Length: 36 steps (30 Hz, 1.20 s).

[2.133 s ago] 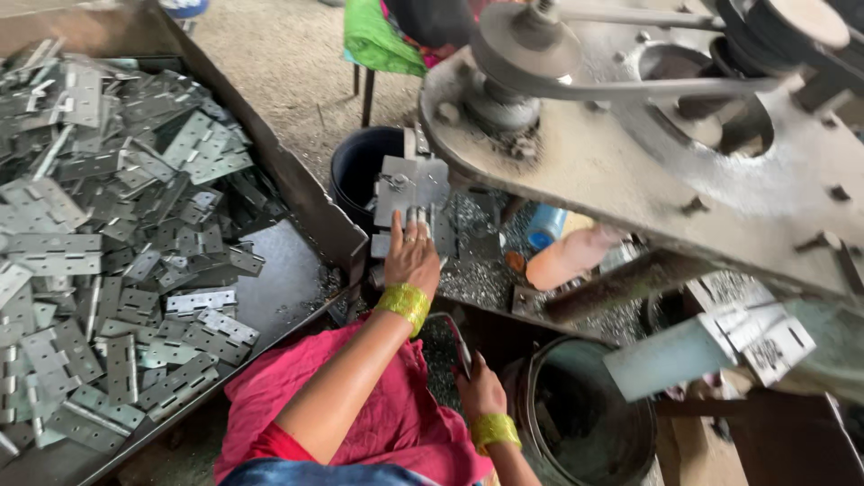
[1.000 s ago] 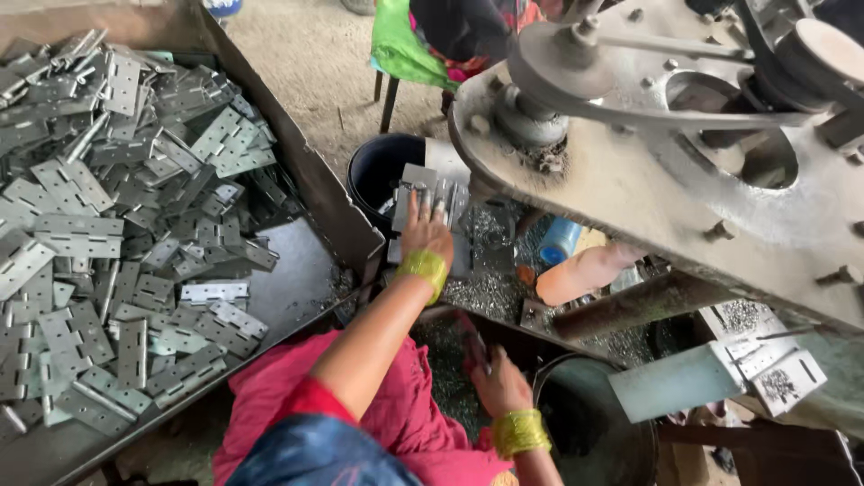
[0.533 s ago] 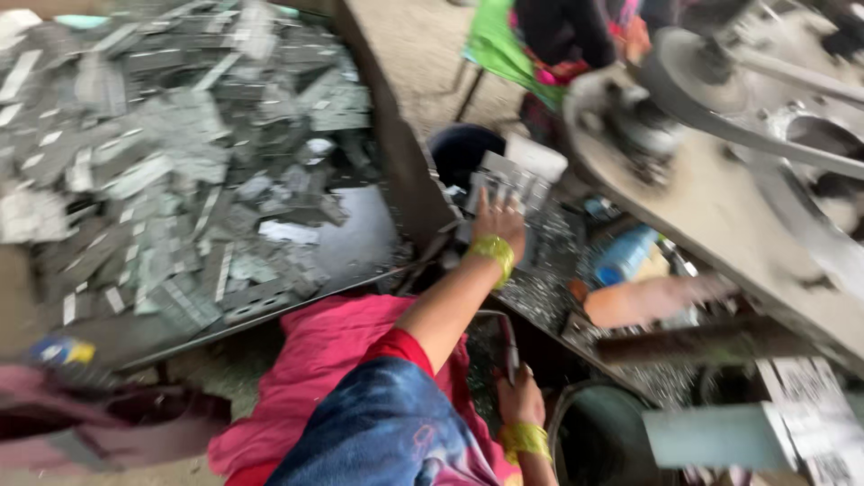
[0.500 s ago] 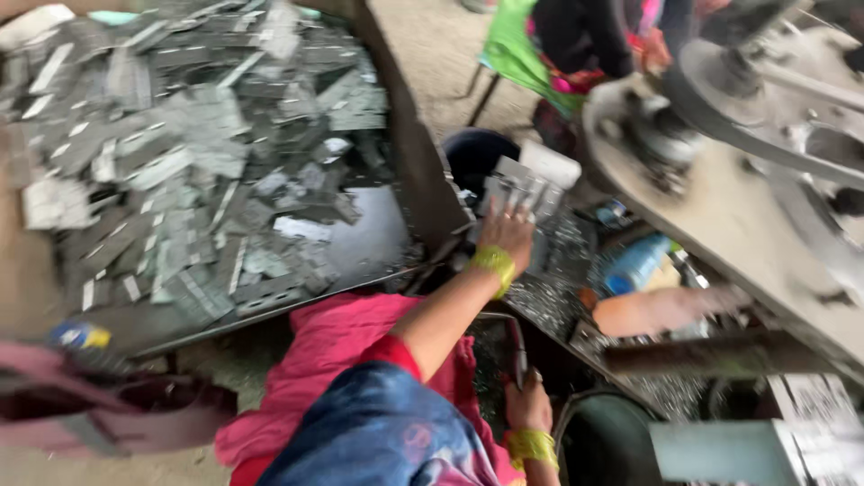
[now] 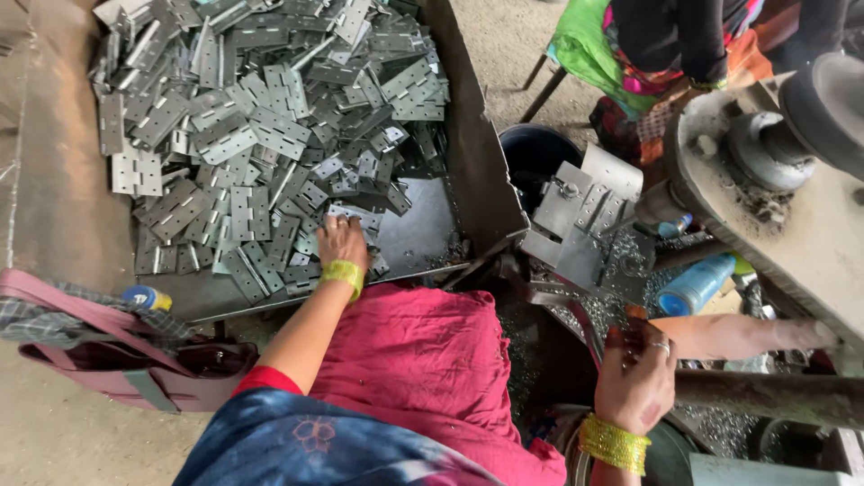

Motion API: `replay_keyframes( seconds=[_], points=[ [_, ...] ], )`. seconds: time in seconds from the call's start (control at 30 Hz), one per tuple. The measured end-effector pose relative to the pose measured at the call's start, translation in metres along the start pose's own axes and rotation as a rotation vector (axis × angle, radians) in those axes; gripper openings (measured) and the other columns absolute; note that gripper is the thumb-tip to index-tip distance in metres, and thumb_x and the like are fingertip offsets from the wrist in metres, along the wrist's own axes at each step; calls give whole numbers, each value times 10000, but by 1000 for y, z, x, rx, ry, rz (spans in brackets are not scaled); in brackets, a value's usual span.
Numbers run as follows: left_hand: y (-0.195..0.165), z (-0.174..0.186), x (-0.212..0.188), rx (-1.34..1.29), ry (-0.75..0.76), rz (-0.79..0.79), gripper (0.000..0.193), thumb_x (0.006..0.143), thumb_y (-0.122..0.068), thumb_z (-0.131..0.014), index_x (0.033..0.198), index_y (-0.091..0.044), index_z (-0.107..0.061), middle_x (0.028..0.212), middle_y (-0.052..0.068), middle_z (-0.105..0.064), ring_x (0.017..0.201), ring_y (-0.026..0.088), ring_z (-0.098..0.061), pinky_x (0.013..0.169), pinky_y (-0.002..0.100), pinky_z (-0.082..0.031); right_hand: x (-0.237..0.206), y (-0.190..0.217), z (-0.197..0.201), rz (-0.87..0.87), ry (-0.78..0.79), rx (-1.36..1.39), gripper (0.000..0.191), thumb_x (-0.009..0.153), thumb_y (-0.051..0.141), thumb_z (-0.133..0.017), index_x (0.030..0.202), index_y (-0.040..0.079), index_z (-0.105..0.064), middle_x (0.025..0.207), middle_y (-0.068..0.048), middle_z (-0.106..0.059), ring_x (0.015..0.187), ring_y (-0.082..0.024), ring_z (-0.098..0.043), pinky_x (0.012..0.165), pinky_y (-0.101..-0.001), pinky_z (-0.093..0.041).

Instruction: The person sits at a manual press machine and repeatedly picks up small metal plates from a bin, places them into the press, and operates the lever to process them. The processed plates are then dropped into a collection bin below.

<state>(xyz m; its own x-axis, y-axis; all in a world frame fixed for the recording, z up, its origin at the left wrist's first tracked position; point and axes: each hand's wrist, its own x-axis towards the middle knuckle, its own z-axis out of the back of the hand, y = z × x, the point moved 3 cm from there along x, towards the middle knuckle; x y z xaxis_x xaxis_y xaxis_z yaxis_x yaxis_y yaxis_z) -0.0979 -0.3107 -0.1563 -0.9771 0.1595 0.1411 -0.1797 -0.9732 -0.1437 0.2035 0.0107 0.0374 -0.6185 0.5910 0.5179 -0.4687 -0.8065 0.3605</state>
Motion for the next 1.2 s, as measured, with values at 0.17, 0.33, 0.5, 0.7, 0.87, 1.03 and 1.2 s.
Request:
replay_keyframes(
  seconds=[0.17,0.33,0.5,0.7,0.87,1.03,1.2],
  points=[
    [2,12,17,46,219,167,489,710,-359,-861,1126,-123,-755,1464,84,-526,1364,301,-408,1089,475,-375,-2,2,1,-19,33,34,325,961,242,-701,1219,46,-675,1149,-165,-695,985,-388,-684,830,-480,-524],
    [-13,22,19,-132,342,42,247,841,-179,-717,1052,-61,-769,1210,200,-681,1166,394,-618,973,497,-523,-16,-12,-10,-92,83,18,292,962,284,-710,1164,73,-697,1087,-159,-706,933,-379,-690,801,-477,-530],
    [-108,73,-13,-146,286,-319,163,843,-86,-668,941,-91,-798,986,198,-754,944,391,-720,825,488,-592,-32,-24,-17,-65,13,25,296,907,279,-714,1121,78,-683,1051,-162,-712,906,-370,-693,776,-457,-542],
    [-279,117,-83,-278,-236,-793,251,956,-97,-550,1133,-85,-727,1185,133,-727,987,292,-729,768,409,-603,-37,-42,-21,-289,184,123,267,915,296,-664,1105,108,-671,1010,-125,-721,890,-335,-719,763,-466,-551],
    [-350,81,-97,-184,-303,-792,339,908,-229,-634,1130,8,-732,1380,194,-624,1185,314,-613,925,432,-540,-37,-47,-29,-352,441,-10,488,863,351,-658,1295,144,-566,1008,-216,-739,940,-418,-706,799,-524,-541],
    [-357,66,-62,53,247,-797,252,964,-202,-601,1094,-70,-773,1484,154,-553,1347,280,-464,1069,446,-373,-28,-54,-44,-300,557,68,608,853,429,-676,1337,101,-512,970,-259,-735,948,-445,-700,801,-542,-543],
    [-357,94,-48,106,53,-814,236,955,-179,-591,996,-79,-800,1288,165,-680,1385,336,-433,1096,461,-301,-32,-81,-66,-273,592,83,632,851,414,-680,1353,82,-488,968,-246,-729,941,-449,-698,793,-543,-539]
  ],
)
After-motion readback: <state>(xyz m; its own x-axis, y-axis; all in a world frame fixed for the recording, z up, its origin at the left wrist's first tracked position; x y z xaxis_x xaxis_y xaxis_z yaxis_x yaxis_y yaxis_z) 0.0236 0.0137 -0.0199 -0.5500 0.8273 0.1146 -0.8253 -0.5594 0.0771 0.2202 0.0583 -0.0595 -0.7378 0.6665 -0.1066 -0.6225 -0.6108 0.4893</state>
